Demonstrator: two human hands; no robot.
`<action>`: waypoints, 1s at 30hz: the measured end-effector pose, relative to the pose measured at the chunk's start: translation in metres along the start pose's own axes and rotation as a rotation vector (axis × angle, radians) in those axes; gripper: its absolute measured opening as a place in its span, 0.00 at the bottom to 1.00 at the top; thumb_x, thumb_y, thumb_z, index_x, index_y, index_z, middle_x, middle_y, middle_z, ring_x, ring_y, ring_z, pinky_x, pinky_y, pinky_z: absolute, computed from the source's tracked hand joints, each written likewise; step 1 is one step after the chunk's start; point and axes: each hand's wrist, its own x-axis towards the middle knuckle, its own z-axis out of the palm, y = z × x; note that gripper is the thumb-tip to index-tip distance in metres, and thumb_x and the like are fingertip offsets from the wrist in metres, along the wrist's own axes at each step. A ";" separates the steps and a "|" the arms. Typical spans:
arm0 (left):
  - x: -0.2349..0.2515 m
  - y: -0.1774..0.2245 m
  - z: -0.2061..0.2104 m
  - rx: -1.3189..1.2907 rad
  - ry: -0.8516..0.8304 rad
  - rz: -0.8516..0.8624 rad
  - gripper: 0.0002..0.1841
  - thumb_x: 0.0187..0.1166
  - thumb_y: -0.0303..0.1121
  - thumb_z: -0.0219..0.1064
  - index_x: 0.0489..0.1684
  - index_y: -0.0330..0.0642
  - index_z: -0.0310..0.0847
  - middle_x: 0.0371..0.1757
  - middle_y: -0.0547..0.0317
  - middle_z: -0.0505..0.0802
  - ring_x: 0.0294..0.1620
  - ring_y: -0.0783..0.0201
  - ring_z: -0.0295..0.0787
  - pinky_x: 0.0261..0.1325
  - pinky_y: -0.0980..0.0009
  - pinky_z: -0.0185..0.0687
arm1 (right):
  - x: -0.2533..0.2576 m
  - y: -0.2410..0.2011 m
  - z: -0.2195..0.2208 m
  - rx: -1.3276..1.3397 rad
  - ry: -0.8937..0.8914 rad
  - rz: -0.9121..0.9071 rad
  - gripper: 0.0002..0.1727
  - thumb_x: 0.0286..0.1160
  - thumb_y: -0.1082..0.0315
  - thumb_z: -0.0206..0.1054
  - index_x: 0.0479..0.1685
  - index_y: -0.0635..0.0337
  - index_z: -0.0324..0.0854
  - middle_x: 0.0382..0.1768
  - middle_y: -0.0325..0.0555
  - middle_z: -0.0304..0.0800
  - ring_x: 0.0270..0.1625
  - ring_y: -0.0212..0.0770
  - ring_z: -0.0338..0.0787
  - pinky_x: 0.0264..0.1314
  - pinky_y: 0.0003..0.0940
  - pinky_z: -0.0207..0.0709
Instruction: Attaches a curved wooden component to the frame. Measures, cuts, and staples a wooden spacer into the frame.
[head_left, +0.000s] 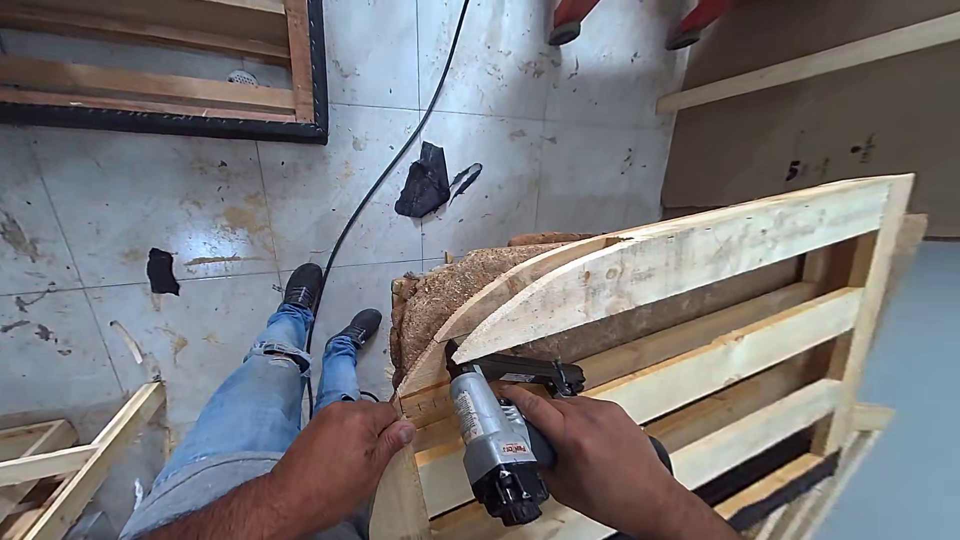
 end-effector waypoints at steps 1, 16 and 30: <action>0.000 0.001 0.000 0.002 -0.003 -0.001 0.29 0.91 0.58 0.47 0.39 0.43 0.86 0.33 0.54 0.91 0.38 0.59 0.91 0.45 0.56 0.88 | 0.000 -0.001 0.000 -0.004 0.007 0.004 0.28 0.64 0.58 0.69 0.69 0.53 0.83 0.27 0.43 0.91 0.27 0.49 0.92 0.23 0.49 0.83; 0.005 0.008 -0.005 -0.013 -0.077 -0.073 0.27 0.92 0.55 0.49 0.43 0.42 0.86 0.35 0.54 0.92 0.39 0.59 0.93 0.49 0.55 0.88 | 0.019 -0.012 -0.031 0.102 -0.351 0.250 0.29 0.65 0.59 0.70 0.73 0.42 0.82 0.34 0.49 0.93 0.37 0.57 0.94 0.34 0.61 0.82; 0.005 0.010 -0.008 -0.005 -0.107 -0.102 0.27 0.92 0.54 0.48 0.45 0.41 0.86 0.35 0.53 0.92 0.39 0.58 0.92 0.49 0.54 0.88 | 0.037 -0.015 -0.050 0.153 -0.576 0.343 0.30 0.71 0.58 0.67 0.78 0.42 0.76 0.45 0.54 0.93 0.50 0.60 0.93 0.46 0.65 0.81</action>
